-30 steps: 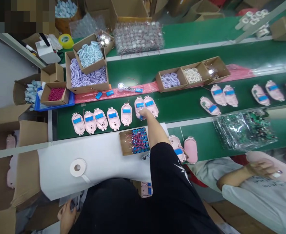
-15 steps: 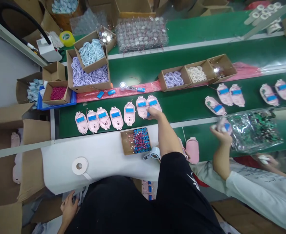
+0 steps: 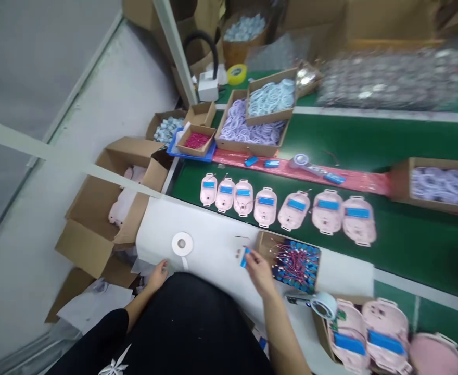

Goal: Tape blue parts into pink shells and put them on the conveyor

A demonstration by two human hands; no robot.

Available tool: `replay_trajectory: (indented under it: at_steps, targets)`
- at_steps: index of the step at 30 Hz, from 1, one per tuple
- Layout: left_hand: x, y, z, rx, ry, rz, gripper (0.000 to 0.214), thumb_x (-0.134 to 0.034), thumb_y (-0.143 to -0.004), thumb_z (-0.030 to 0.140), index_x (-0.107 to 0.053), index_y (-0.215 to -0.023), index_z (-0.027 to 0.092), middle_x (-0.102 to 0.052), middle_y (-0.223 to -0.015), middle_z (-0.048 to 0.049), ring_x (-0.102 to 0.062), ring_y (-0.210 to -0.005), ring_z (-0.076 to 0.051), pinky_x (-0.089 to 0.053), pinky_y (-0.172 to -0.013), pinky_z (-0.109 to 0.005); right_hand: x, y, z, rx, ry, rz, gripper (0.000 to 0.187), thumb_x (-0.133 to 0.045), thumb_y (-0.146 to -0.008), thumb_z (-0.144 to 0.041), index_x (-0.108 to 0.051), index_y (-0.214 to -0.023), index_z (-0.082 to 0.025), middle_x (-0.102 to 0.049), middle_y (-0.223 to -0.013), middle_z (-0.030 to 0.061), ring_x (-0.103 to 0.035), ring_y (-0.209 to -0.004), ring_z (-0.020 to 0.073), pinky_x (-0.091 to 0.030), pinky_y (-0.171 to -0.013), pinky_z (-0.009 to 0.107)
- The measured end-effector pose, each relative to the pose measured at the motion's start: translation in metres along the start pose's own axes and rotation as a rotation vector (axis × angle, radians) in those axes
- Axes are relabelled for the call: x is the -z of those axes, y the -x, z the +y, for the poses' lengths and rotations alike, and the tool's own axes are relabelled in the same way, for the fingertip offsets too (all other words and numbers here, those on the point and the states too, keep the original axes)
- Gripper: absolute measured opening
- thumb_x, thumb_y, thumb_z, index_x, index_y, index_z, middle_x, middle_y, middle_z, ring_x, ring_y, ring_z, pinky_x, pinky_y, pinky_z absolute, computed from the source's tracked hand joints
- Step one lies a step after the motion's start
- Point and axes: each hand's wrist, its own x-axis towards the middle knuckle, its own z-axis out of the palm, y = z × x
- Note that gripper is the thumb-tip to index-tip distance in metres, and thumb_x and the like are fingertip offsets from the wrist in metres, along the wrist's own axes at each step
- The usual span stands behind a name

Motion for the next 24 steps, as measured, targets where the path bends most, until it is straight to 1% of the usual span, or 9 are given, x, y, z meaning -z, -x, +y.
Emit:
replay_trajectory:
  at_steps: [2,3,5,7,11,13,15,19,24]
  targets:
    - [-0.005,-0.012,0.004,-0.060,0.034,-0.026,0.036,-0.049,-0.083,0.016,-0.063,-0.116,0.018,-0.074,-0.108,-0.0114,-0.073,-0.094,-0.025,-0.058,-0.087,-0.036,-0.039,0.013,0.022,-0.041,-0.067,0.007,0.049,-0.088,-0.065,-0.059,-0.077,-0.100,-0.027,-0.079,-0.098,0.0122,-0.077,-0.089,0.0346,-0.063,-0.082,0.053]
    - [-0.007,-0.019,0.006,-0.089,0.047,-0.042,0.032,-0.049,-0.084,0.018,-0.063,-0.113,0.020,-0.074,-0.103,-0.0095,-0.073,-0.090,-0.025,-0.058,-0.084,-0.035,-0.050,0.018,0.030,-0.045,-0.095,0.018,0.051,-0.089,-0.064,-0.058,-0.076,-0.102,-0.026,-0.079,-0.097,0.0116,-0.077,-0.089,0.0335,-0.062,-0.082,0.051]
    - [-0.012,-0.035,0.010,-0.131,0.057,-0.069,0.025,-0.047,-0.086,0.022,-0.061,-0.107,0.022,-0.073,-0.096,-0.0074,-0.073,-0.086,-0.025,-0.058,-0.082,-0.037,-0.056,0.025,0.039,-0.008,-0.144,0.079,0.056,-0.093,-0.060,-0.054,-0.074,-0.105,-0.025,-0.079,-0.094,0.0096,-0.077,-0.087,0.0306,-0.061,-0.082,0.047]
    - [-0.017,-0.052,0.015,-0.159,0.050,-0.088,0.021,-0.045,-0.087,0.026,-0.058,-0.103,0.023,-0.071,-0.093,-0.0064,-0.072,-0.087,-0.026,-0.058,-0.083,-0.039,-0.044,0.031,0.041,0.077,-0.193,0.194,0.062,-0.095,-0.055,-0.050,-0.072,-0.106,-0.025,-0.079,-0.091,0.0074,-0.076,-0.086,0.0276,-0.059,-0.082,0.043]
    - [-0.026,-0.081,0.022,-0.211,0.002,-0.116,0.021,-0.044,-0.088,0.030,-0.053,-0.105,0.021,-0.065,-0.086,-0.0034,-0.069,-0.084,-0.026,-0.057,-0.081,-0.041,0.009,0.039,0.027,0.288,-0.259,0.484,0.063,-0.096,-0.048,-0.045,-0.064,-0.099,-0.024,-0.077,-0.093,0.0046,-0.073,-0.087,0.0224,-0.056,-0.084,0.038]
    - [-0.026,-0.088,0.021,-0.238,-0.023,-0.098,0.030,-0.047,-0.088,0.032,-0.052,-0.114,0.018,-0.065,-0.093,-0.0064,-0.067,-0.092,-0.028,-0.055,-0.087,-0.043,0.035,0.044,0.017,0.395,-0.237,0.613,0.064,-0.096,-0.047,-0.044,-0.060,-0.096,-0.024,-0.076,-0.090,0.0026,-0.070,-0.086,0.0208,-0.055,-0.085,0.036]
    - [-0.022,-0.090,0.018,-0.335,-0.073,-0.035,0.043,-0.050,-0.089,0.032,-0.051,-0.127,0.013,-0.063,-0.109,-0.0132,-0.062,-0.109,-0.032,-0.050,-0.098,-0.047,0.053,0.048,0.010,0.469,-0.147,0.703,0.064,-0.094,-0.048,-0.046,-0.058,-0.097,-0.024,-0.073,-0.087,0.0011,-0.067,-0.084,0.0200,-0.054,-0.084,0.035]
    - [-0.014,-0.096,0.016,-0.563,-0.241,0.106,0.062,-0.053,-0.089,0.031,-0.045,-0.146,0.008,-0.050,-0.133,-0.0223,-0.051,-0.124,-0.036,-0.041,-0.110,-0.053,0.067,0.041,0.008,0.498,0.045,0.828,0.065,-0.090,-0.051,-0.049,-0.058,-0.101,-0.022,-0.067,-0.088,0.0008,-0.062,-0.079,0.0190,-0.052,-0.078,0.033]
    - [-0.013,-0.103,0.022,-0.600,-0.308,0.094,0.065,-0.053,-0.091,0.029,-0.043,-0.153,0.012,-0.037,-0.148,-0.0218,-0.049,-0.122,-0.035,-0.041,-0.110,-0.053,0.065,0.018,0.033,0.522,0.091,0.984,0.061,-0.081,-0.059,-0.051,-0.053,-0.104,-0.021,-0.064,-0.102,0.0062,-0.061,-0.094,0.0223,-0.050,-0.088,0.034]
